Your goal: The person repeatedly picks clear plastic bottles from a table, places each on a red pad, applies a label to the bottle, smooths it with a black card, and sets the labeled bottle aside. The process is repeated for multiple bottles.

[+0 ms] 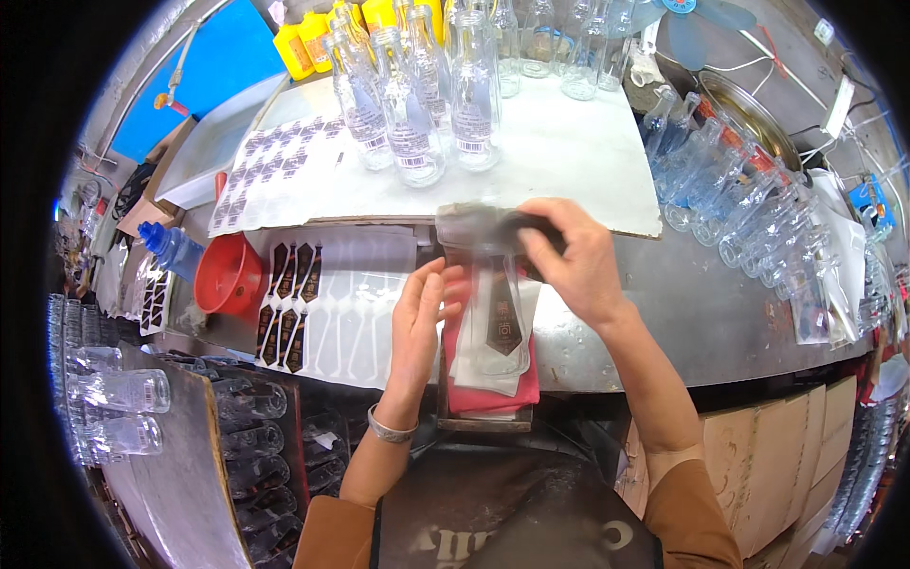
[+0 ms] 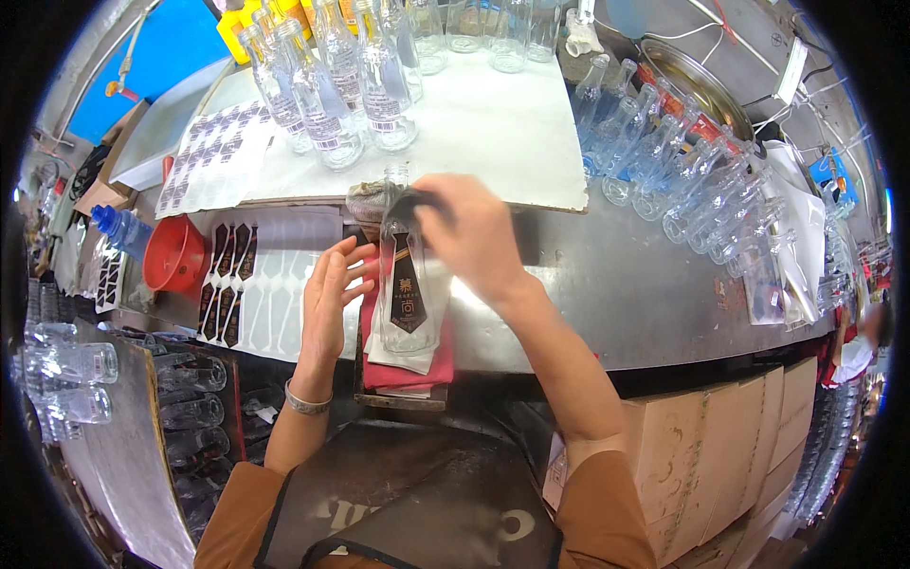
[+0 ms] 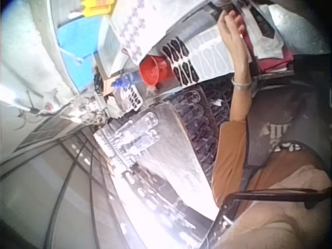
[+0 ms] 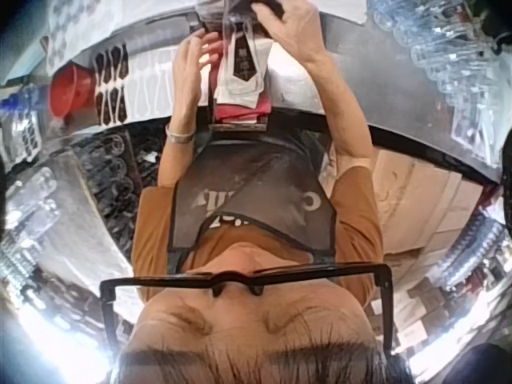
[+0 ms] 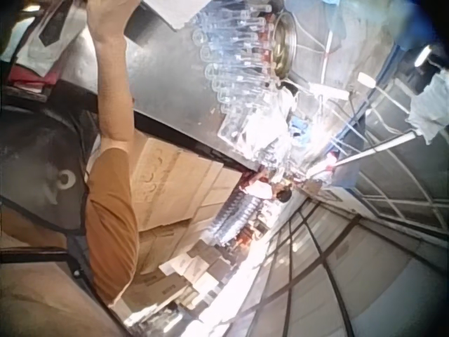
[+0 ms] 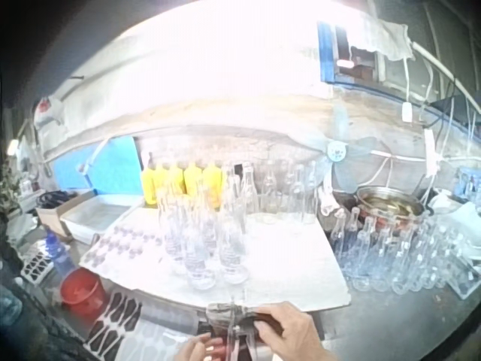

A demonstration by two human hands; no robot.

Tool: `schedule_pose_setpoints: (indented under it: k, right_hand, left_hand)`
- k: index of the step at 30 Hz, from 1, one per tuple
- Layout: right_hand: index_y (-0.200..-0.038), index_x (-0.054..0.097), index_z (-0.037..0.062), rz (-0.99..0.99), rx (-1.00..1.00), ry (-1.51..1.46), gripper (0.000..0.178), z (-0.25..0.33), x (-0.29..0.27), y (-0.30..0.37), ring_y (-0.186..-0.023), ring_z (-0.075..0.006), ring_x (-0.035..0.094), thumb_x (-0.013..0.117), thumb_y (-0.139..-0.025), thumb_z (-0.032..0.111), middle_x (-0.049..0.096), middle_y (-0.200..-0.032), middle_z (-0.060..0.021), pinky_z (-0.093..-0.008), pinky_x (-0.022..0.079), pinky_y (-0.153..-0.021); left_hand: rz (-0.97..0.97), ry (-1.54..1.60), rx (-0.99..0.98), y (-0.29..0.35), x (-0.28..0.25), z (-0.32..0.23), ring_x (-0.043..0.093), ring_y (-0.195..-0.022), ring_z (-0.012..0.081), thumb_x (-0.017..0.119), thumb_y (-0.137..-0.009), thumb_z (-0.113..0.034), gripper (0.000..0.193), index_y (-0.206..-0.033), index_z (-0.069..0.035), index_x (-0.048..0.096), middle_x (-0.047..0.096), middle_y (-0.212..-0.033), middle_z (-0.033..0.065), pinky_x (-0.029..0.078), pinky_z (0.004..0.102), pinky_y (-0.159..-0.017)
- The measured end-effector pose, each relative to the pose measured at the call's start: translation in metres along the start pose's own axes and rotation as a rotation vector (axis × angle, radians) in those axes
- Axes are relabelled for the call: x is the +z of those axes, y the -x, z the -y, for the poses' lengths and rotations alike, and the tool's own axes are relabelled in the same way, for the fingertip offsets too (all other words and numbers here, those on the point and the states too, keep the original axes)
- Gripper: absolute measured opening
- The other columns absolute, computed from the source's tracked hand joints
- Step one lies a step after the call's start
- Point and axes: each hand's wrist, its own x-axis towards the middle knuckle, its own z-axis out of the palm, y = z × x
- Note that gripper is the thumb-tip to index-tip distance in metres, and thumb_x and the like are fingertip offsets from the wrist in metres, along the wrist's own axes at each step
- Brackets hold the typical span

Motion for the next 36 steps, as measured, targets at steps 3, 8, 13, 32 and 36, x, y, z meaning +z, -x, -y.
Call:
schedule_pose_setpoints:
  k: [3, 8, 13, 32, 36]
  right_hand:
    - [-0.105, 0.069, 0.0023, 0.032, -0.234, -0.08, 0.024, -0.007, -0.006, 0.029, -0.089, -0.0232, 0.069, 0.067, -0.083, -0.005, 0.07, -0.106, -0.0118, -0.0313, 0.055, -0.078]
    - [-0.106, 0.071, 0.0049, 0.426, 0.01, -0.257, 0.026, 0.03, -0.021, 0.069, -0.088, -0.0247, 0.069, 0.069, -0.081, -0.001, 0.071, -0.104, -0.0114, -0.0334, 0.055, -0.078]
    - [-0.107, 0.069, 0.0017, -0.163, 0.017, 0.002, 0.025, -0.013, -0.005, 0.012, -0.089, -0.0277, 0.069, 0.07, -0.082, 0.0, 0.071, -0.106, -0.0133, -0.037, 0.055, -0.079]
    - [-0.11, 0.069, 0.0008, 0.06, -0.145, -0.073, 0.023, 0.006, -0.001, 0.037, -0.084, -0.0281, 0.068, 0.066, -0.087, 0.003, 0.07, -0.099, -0.0145, -0.0367, 0.055, -0.076]
    - [-0.107, 0.068, 0.0002, -0.076, 0.039, -0.202, 0.023, -0.016, -0.001, 0.029, -0.092, -0.0306, 0.069, 0.067, -0.084, -0.002, 0.071, -0.107, -0.0146, -0.0378, 0.055, -0.083]
  left_hand:
    - [0.085, -0.091, 0.004, 0.013, -0.017, 0.008, 0.057, -0.128, 0.0271, 0.06, -0.1, -0.023, 0.06, -0.151, 0.001, 0.038, 0.053, -0.144, 0.0194, 0.049, 0.0379, -0.101]
    - [0.36, -0.538, 0.276, 0.055, -0.038, 0.005, 0.034, -0.149, 0.0335, 0.081, -0.076, -0.008, 0.111, -0.162, -0.002, 0.011, 0.029, -0.163, 0.0225, 0.028, 0.045, -0.121]
    - [0.29, -0.703, 0.371, 0.05, -0.009, 0.023, 0.034, -0.149, 0.036, 0.088, -0.071, -0.009, 0.122, -0.161, 0.003, 0.006, 0.025, -0.164, 0.0253, 0.03, 0.0428, -0.12]
    - [0.24, -0.793, 0.526, 0.059, 0.006, 0.024, 0.036, -0.147, 0.0403, 0.088, -0.071, -0.01, 0.123, -0.159, 0.004, 0.004, 0.027, -0.161, 0.0292, 0.036, 0.0444, -0.118]
    - [0.228, -0.822, 0.475, 0.057, 0.016, 0.022, 0.034, -0.148, 0.0397, 0.085, -0.071, -0.004, 0.121, -0.159, 0.006, 0.002, 0.026, -0.161, 0.0287, 0.034, 0.0442, -0.119]
